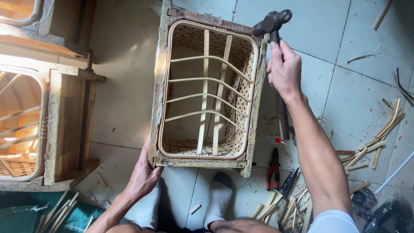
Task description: The person sits on the floor assembling a bamboo basket frame. They apply glue from a squeeze bottle along the rim and ribs, tap and press bamboo strips into place with a hammer, reposition the frame, and use pliers to trim and secure strip ends.
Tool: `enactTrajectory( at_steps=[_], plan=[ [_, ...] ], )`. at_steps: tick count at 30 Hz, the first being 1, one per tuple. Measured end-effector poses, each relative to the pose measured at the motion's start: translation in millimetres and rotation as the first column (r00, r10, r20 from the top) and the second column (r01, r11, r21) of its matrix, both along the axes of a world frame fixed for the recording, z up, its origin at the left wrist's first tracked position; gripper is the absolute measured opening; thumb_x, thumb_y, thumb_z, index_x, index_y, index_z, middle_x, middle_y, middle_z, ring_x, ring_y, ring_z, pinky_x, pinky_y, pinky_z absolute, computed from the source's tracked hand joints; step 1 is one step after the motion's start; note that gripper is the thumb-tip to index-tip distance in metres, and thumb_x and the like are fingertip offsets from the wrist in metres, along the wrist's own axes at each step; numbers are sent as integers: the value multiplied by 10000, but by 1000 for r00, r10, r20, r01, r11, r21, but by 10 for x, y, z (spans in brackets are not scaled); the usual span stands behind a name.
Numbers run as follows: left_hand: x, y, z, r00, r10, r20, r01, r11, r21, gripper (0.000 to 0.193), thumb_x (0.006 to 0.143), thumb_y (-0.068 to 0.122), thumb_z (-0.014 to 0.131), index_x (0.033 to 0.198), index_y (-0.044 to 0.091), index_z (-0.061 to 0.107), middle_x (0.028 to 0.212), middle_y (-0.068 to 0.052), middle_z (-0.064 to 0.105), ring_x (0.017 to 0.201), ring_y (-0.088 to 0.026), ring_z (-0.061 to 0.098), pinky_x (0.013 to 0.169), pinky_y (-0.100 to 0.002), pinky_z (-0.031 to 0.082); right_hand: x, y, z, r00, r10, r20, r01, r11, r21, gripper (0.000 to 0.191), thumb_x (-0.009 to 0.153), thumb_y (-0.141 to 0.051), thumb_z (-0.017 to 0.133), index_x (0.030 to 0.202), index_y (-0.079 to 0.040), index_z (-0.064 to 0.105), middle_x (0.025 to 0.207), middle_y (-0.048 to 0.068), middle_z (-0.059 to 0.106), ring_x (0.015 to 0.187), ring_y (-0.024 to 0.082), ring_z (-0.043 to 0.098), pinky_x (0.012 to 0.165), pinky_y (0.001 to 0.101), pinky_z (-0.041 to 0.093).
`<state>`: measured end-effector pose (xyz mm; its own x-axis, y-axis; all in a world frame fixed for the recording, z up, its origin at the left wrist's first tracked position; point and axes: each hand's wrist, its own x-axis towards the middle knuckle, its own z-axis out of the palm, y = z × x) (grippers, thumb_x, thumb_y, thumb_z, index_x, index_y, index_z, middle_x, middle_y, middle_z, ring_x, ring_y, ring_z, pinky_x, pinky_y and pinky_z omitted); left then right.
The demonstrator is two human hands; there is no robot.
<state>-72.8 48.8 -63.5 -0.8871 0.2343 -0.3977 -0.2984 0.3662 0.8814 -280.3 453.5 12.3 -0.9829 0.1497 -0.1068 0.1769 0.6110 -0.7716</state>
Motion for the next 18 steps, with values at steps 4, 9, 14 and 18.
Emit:
enactTrajectory(
  at_steps=[4,9,14,18],
  plan=[
    [-56,-5,130,997,-51,-57,52,998,24,987,773,55,690,1607,87,163,1587,-214,381,1473,-341,378,1175,-435,326,147,129,8,1000,-10,7,10,1000,-6,327,1119,-311,498,1309,-92,650,607,8,576,430,74,530,382,268,421],
    [-57,3,349,702,-260,-663,6,933,-360,1072,698,406,820,1527,-12,283,1507,-306,380,1462,-395,298,1186,-542,208,189,155,72,997,-55,59,56,998,-14,294,1110,-315,514,1179,-71,661,606,7,574,428,81,531,380,279,413],
    [-144,174,258,509,-580,-636,262,808,-527,685,784,260,806,1383,50,551,1242,-107,643,1232,-283,548,1169,-572,284,-22,-130,81,1000,8,-18,-9,997,-72,283,1116,-308,520,1148,-61,654,613,2,562,451,78,521,413,277,417],
    [-171,164,167,520,-546,-657,250,833,-494,618,773,218,807,1327,47,596,1115,-60,667,1068,-229,628,1165,-546,328,-315,-385,-2,993,104,-51,-102,994,31,287,1126,-300,527,1105,-45,657,613,22,589,484,97,571,461,299,457]
  ],
)
